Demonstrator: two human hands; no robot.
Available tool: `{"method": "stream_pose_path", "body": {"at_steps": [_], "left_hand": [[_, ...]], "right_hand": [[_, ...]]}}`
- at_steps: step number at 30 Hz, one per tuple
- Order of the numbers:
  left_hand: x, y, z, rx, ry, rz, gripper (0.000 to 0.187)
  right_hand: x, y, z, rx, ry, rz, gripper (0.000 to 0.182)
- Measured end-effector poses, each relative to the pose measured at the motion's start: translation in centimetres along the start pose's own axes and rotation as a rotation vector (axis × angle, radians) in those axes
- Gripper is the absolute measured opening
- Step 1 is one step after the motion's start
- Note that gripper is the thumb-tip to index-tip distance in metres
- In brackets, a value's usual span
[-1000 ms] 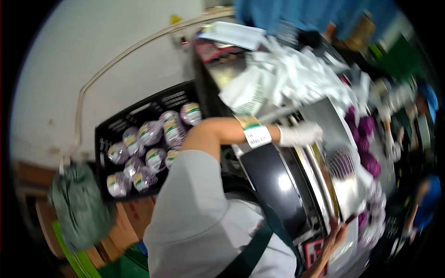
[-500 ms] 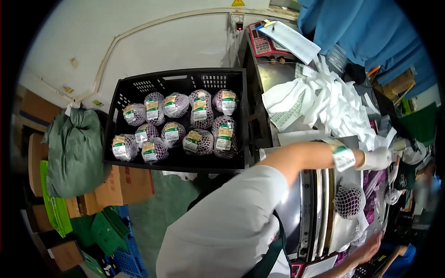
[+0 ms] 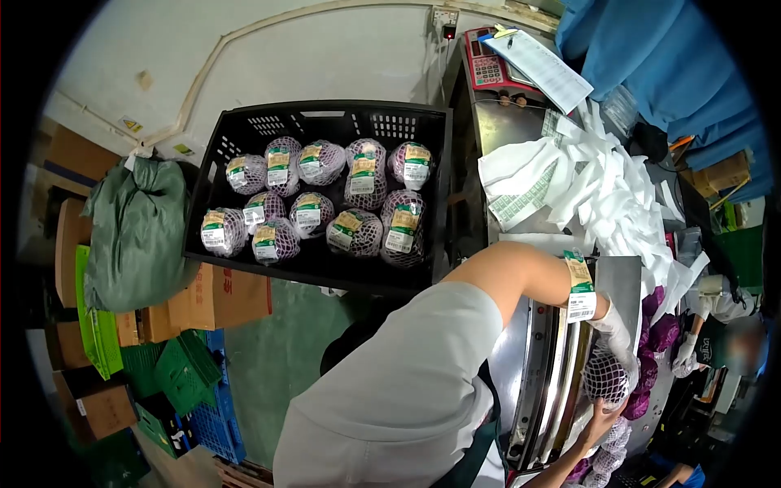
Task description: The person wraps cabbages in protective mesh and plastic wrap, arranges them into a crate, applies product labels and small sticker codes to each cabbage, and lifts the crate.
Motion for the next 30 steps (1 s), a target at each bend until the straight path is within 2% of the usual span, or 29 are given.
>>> {"method": "stream_pose_path", "body": {"at_steps": [3,6,8,10,12,14,15,16,20,24,30], "left_hand": [[-1.9,2.0,-0.2,0.027,-0.269,-0.083,0.081],[-2.5,2.0,-0.9,-0.019,-0.380,-0.159,0.084],[-1.2,0.9,-1.8,-0.080,-0.342,-0.134,0.088],[-1.7,2.3,-1.2,-0.234,-0.242,-0.165,0.081],[-4.3,5.4,-0.7,-0.232,-0.019,-0.101,0.076],[-6.1,4.9,-1.8,-0.175,-0.180,-0.108,0.075],[-7.6,7.4,-1.6,-0.215,-0.077,-0.089,0.080],[-9.2,10.0,-1.8,-0.258,-0.137,-0.137,0.073],[-10.8,17.2,-3.1,-0.215,-0.116,-0.210,0.071],[-7.5,21.6,-4.1,-0.209,-0.109,-0.074,0.069],[0.9,24.3,-4.2,-0.169,-0.075,0.334,0.067]], "right_hand": [[0.8,0.2,0.1,-0.029,-0.039,0.001,0.094],[0.9,0.4,-0.2,-0.050,-0.279,-0.076,0.092],[0.3,0.9,0.0,-0.087,-0.325,-0.078,0.091],[0.4,1.8,1.0,-0.189,-0.230,-0.054,0.089],[0.3,2.8,2.1,-0.189,-0.523,-0.076,0.076],[1.5,4.7,4.7,-0.253,-0.406,-0.121,0.073],[-0.8,5.8,5.6,-0.305,-0.197,-0.025,0.066],[1.0,7.4,5.6,-0.264,-0.246,-0.010,0.060],[5.9,13.8,5.1,-0.259,-0.268,-0.091,0.054],[8.2,14.7,5.5,-0.305,-0.283,-0.113,0.050],[9.6,15.4,4.8,-0.326,-0.341,-0.164,0.044]]}}
Point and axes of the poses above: each hand's wrist, its own y-axis away from the middle knuckle, its own z-axis out of the back of the hand, x = y × z, the point moved 7 cm from there along -y, towards the middle knuckle, and after that the axes turned 4 degrees about y, right-handed, at the moved point
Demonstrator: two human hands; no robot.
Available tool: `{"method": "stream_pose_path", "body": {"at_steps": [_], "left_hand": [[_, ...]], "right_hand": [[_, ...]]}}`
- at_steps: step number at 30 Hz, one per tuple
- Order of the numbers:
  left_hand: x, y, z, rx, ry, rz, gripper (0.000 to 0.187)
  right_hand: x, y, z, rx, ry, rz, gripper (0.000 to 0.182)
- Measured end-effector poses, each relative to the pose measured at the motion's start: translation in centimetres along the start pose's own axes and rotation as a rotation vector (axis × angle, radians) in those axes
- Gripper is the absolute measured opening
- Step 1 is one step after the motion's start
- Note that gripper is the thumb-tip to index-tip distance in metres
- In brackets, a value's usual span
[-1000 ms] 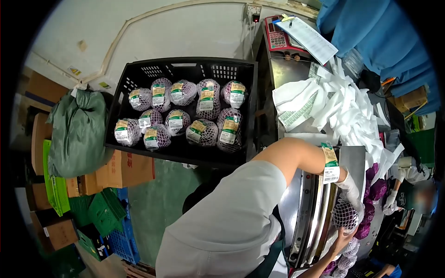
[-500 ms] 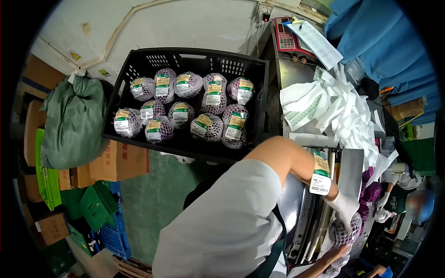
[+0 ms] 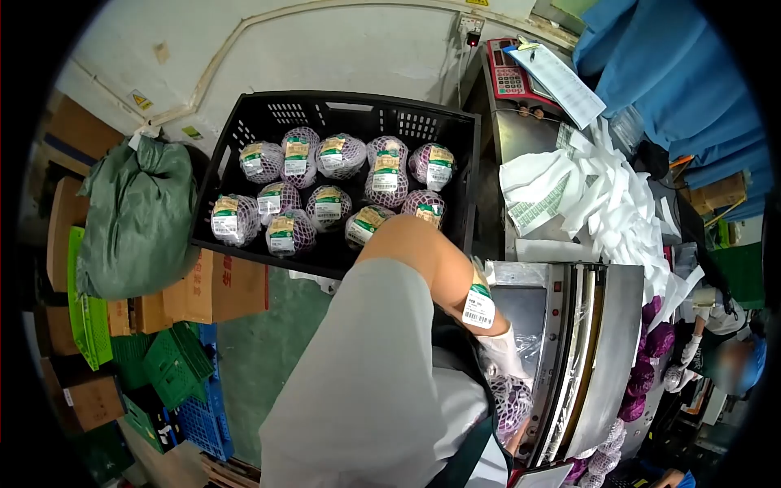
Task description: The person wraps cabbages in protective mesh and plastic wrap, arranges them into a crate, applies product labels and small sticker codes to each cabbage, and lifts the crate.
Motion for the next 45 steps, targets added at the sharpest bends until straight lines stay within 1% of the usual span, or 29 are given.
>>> {"method": "stream_pose_path", "body": {"at_steps": [3,6,7,8,11,12,14,16,18,20,21,22,23,24,25,26,27,28,32,33,34,35,36,38,39,41,42,43,45], "left_hand": [[1.6,0.7,-0.7,0.042,0.009,0.105,0.066],[0.5,3.6,-0.6,0.038,-0.016,0.112,0.065],[-0.6,5.0,0.2,0.000,-0.074,0.024,0.059],[0.3,5.4,-0.1,-0.046,-0.092,0.037,0.062],[0.1,7.6,0.4,-0.397,-0.187,-0.279,0.066],[0.6,7.8,0.6,-0.298,-0.064,-0.092,0.070],[1.4,7.9,-0.3,-0.433,-0.043,-0.070,0.072],[1.7,7.0,-0.8,-0.414,-0.085,-0.073,0.071],[3.0,6.6,0.6,-0.294,-0.074,0.046,0.069],[4.4,5.6,1.0,-0.418,-0.301,-0.150,0.052],[5.0,5.1,1.2,-0.430,-0.417,-0.199,0.044],[5.3,4.6,1.1,-0.440,-0.534,-0.250,0.036],[5.0,4.4,0.2,-0.371,-0.641,-0.285,0.022],[5.1,4.0,-0.5,-0.372,-0.644,-0.282,0.022],[4.8,3.4,-1.6,-0.381,-0.621,-0.336,0.023],[4.6,2.7,-2.5,-0.386,-0.602,-0.391,0.025],[4.4,1.5,-3.5,-0.349,-0.582,-0.365,0.019],[3.5,0.9,-4.6,-0.298,-0.602,-0.350,0.019],[-0.1,-1.4,-10.6,-0.469,-0.672,-0.595,0.015],[0.0,-2.4,-10.9,-0.416,-0.486,-0.523,0.015],[0.4,-3.0,-10.8,-0.397,-0.392,-0.420,0.016],[0.9,-3.1,-10.4,-0.422,-0.270,-0.436,0.018],[0.9,-2.8,-10.7,-0.533,-0.261,-0.542,0.016],[0.1,-1.7,-10.4,-0.534,-0.246,-0.465,0.019],[0.2,-1.1,-10.7,-0.517,-0.019,-0.439,0.022],[-0.6,0.0,-11.4,-0.518,0.017,-0.330,0.027],[-1.4,0.6,-11.0,-0.549,-0.169,-0.255,0.030],[-2.3,1.6,-10.8,-0.528,-0.150,-0.276,0.034],[-2.8,3.2,-10.3,-0.428,0.202,-0.239,0.037]], "right_hand": [[0.0,0.9,-0.4,0.005,-0.020,-0.050,0.042],[0.0,2.2,-0.8,0.005,-0.047,-0.142,0.041],[-0.1,2.8,-0.9,0.000,-0.062,-0.183,0.041],[-0.1,3.3,-1.1,-0.002,-0.068,-0.225,0.040],[-0.4,4.8,-1.6,0.019,-0.068,-0.291,0.040],[-0.6,5.4,-1.8,0.031,-0.073,-0.323,0.040],[-0.9,6.6,-1.9,0.044,-0.083,-0.382,0.041],[-1.4,7.6,-2.1,0.045,-0.098,-0.436,0.042],[-2.2,8.6,-2.5,0.054,-0.114,-0.492,0.044],[-3.4,9.9,-3.1,0.069,-0.134,-0.554,0.046],[-6.1,9.1,-3.3,0.154,-0.056,-0.416,0.045],[-6.5,8.5,-3.3,0.108,0.166,-0.093,0.038],[-8.7,9.0,-3.7,0.113,0.331,-0.034,0.032],[-9.9,9.5,-3.9,0.118,0.493,0.028,0.030],[-7.7,9.8,-5.0,0.292,0.823,0.017,0.030],[-8.5,10.1,-5.0,0.263,0.662,-0.020,0.031],[-9.4,10.4,-5.4,0.269,0.663,-0.021,0.031],[-10.8,10.4,-6.0,0.296,0.727,-0.021,0.032],[-16.5,9.3,-8.8,0.383,0.975,-0.005,0.034],[-17.5,9.6,-7.3,0.397,1.058,-0.017,0.034],[-12.3,9.6,-6.0,0.215,0.971,-0.282,0.038],[-9.9,9.7,-7.5,0.398,1.094,-0.190,0.038],[-12.4,9.6,-7.8,0.387,1.145,-0.171,0.033],[-9.8,10.2,-7.2,0.279,0.178,-0.126,0.027],[-9.1,10.3,-7.3,0.248,0.046,-0.055,0.024],[-7.2,11.5,-6.2,0.187,0.104,0.108,0.018],[-6.2,12.1,-5.8,0.167,0.148,0.181,0.015],[-5.3,12.7,-5.4,0.150,0.191,0.241,0.012],[-3.8,14.0,-5.0,0.119,0.247,0.333,0.010]]}}
Point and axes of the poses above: each hand's wrist, its own y-axis away from the middle knuckle, its own z-axis out of the back of the hand, x = y × z, the point moved 7 cm from there along -y, towards the middle knuckle, and after that the axes turned 4 degrees about y, right-handed, at the moved point
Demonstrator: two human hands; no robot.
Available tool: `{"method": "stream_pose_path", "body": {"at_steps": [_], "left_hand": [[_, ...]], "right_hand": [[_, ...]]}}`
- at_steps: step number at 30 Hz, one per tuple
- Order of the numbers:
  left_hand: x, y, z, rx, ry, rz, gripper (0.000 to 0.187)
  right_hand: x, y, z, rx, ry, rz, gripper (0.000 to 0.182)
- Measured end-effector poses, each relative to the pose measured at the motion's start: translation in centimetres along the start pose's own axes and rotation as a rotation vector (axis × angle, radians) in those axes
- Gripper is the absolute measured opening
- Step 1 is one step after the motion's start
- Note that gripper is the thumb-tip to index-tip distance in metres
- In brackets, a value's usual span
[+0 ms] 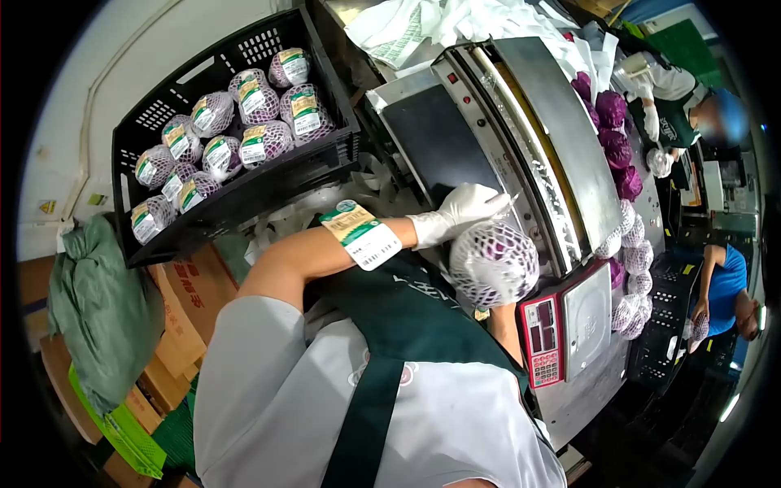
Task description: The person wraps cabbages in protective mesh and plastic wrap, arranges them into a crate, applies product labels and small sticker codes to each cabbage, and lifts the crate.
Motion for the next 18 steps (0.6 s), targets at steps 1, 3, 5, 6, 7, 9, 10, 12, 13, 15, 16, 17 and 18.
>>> {"method": "stream_pose_path", "body": {"at_steps": [1,3,5,6,7,9,10,12,13,15,16,17,18], "left_hand": [[0.1,0.8,0.3,0.009,0.176,0.113,0.039],[0.0,2.2,-0.4,0.140,0.192,0.191,0.044],[-1.5,4.2,-0.7,0.263,0.132,0.068,0.045],[-1.9,6.0,-1.7,0.410,0.477,0.322,0.044],[-2.1,7.6,-1.8,0.489,0.605,0.396,0.044],[-2.2,10.1,-1.9,0.583,0.739,0.479,0.044],[-2.2,10.8,-1.0,0.606,0.797,0.522,0.044],[-1.8,12.0,-0.7,0.639,0.855,0.580,0.045],[-1.4,12.2,-0.9,0.643,0.863,0.587,0.045],[-0.6,12.2,-1.1,0.629,0.878,0.570,0.046],[0.0,12.0,-1.1,0.613,0.895,0.549,0.046],[0.9,11.5,-1.0,0.589,0.910,0.519,0.047],[1.6,11.0,-0.7,0.568,0.926,0.507,0.047]], "right_hand": [[0.8,0.2,0.3,-0.013,0.020,0.030,0.010],[2.4,0.0,2.0,-0.047,0.034,0.093,0.013],[4.9,-1.2,5.0,-0.113,0.018,0.219,0.019],[8.1,-1.9,7.2,-0.237,-0.093,0.436,0.033],[8.8,-2.3,8.2,-0.208,-0.100,0.509,0.028],[9.4,-4.0,10.2,-0.312,-0.210,0.624,0.024],[10.2,-5.4,10.5,-0.241,-0.411,0.623,0.022],[11.8,-7.1,9.5,-0.038,-0.764,0.552,0.019],[13.0,-7.4,8.1,0.125,-0.927,0.543,0.019],[14.4,-7.3,6.2,0.465,-0.936,0.589,0.025],[14.4,-6.4,4.8,0.685,-0.942,0.583,0.036],[13.5,-4.7,2.7,0.932,-1.190,0.407,0.054],[12.5,-3.5,1.8,1.077,-1.306,0.263,0.063]]}}
Point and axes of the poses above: each hand's wrist, its own y-axis away from the middle knuckle, its own z-axis out of the back of the hand, x = y × z, the point moved 7 cm from there along -y, towards the middle knuckle, and after that the axes turned 4 degrees about y, right-handed, at the moved point
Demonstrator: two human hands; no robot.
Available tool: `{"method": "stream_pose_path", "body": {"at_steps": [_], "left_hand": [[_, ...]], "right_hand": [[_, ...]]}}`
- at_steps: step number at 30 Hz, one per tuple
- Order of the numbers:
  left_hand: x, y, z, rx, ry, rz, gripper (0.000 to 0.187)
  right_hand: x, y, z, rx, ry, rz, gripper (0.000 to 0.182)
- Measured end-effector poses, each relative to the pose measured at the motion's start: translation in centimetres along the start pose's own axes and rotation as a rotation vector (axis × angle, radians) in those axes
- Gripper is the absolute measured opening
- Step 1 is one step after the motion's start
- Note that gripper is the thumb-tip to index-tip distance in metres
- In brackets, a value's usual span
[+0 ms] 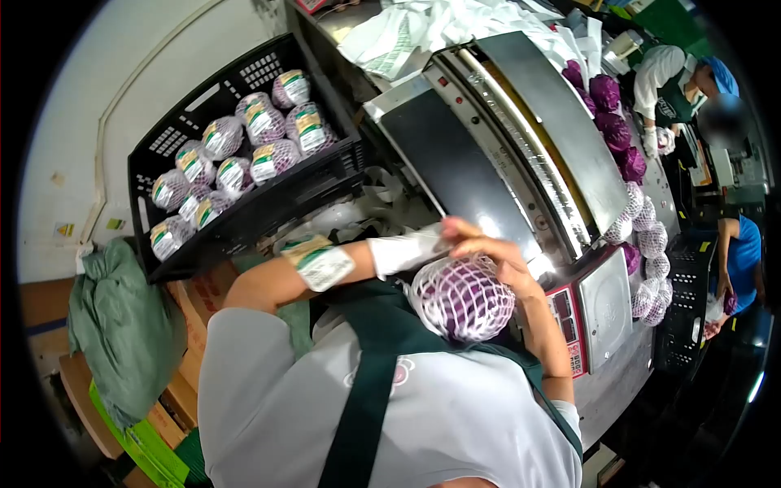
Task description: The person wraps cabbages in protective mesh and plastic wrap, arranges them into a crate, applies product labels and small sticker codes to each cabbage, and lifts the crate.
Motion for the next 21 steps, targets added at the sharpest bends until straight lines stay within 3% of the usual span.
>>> {"method": "stream_pose_path", "body": {"at_steps": [1,3,4,6,7,10,11,13,15,16,17,18,19,20,21], "left_hand": [[-0.6,0.3,0.5,-0.029,0.029,0.030,0.048],[-1.4,2.6,1.2,-0.136,0.150,0.472,0.052],[-2.6,2.9,0.8,-0.133,0.024,0.442,0.054],[-4.7,1.6,-2.0,0.173,-0.110,0.154,0.055],[-7.8,1.1,-4.5,0.245,-0.255,0.028,0.065],[-6.5,-2.5,-2.7,0.168,-0.360,0.209,0.070],[-8.7,-2.9,-3.9,0.266,-0.198,0.076,0.077],[-12.0,-5.5,-3.4,0.301,-0.469,-0.153,0.083],[-16.5,-8.9,-3.0,0.407,-0.654,-0.205,0.092],[-19.0,-11.2,-2.3,0.408,-0.891,-0.430,0.094],[-22.4,-12.5,-3.7,0.540,-0.761,-0.434,0.099],[-24.1,-14.9,-3.4,0.528,-0.955,-0.233,0.104],[-25.8,-17.3,-2.2,0.416,-1.385,-0.636,0.107],[-27.4,-19.6,-1.8,0.400,-1.304,-0.554,0.103],[-28.5,-21.9,-1.2,0.378,-1.343,-0.596,0.097]], "right_hand": [[-1.2,0.9,-0.2,0.037,-0.188,-0.096,0.073],[-3.6,3.5,0.4,-0.215,-0.473,-0.307,0.086],[-4.6,4.9,1.2,-0.373,-0.462,-0.373,0.089],[-5.2,6.8,1.6,-0.614,-0.466,-0.483,0.097],[-4.5,7.2,1.5,-0.706,-0.478,-0.519,0.103],[-1.7,7.2,3.5,-0.655,-0.305,-0.470,0.110],[-0.5,6.9,4.3,-0.687,-0.254,-0.495,0.112],[0.9,5.7,7.8,-0.726,-0.036,-0.359,0.108],[4.5,4.1,11.9,-0.740,0.427,-0.346,0.103],[5.8,2.7,13.9,-0.779,0.542,-0.284,0.103],[6.9,1.7,15.7,-0.833,0.590,-0.248,0.100],[8.0,0.5,17.7,-0.845,0.744,-0.190,0.092],[8.2,-0.1,19.9,-0.866,0.944,-0.017,0.085],[9.2,-1.5,21.3,-0.890,1.180,0.021,0.081],[9.1,-2.3,23.0,-0.931,1.280,0.029,0.079]]}}
Point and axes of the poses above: each hand's wrist, its own y-axis away from the middle knuckle, its own z-axis out of the back of the hand, x = y × z, the point moved 7 cm from there along -y, towards the middle knuckle, and after that the axes turned 4 degrees about y, right-handed, at the moved point
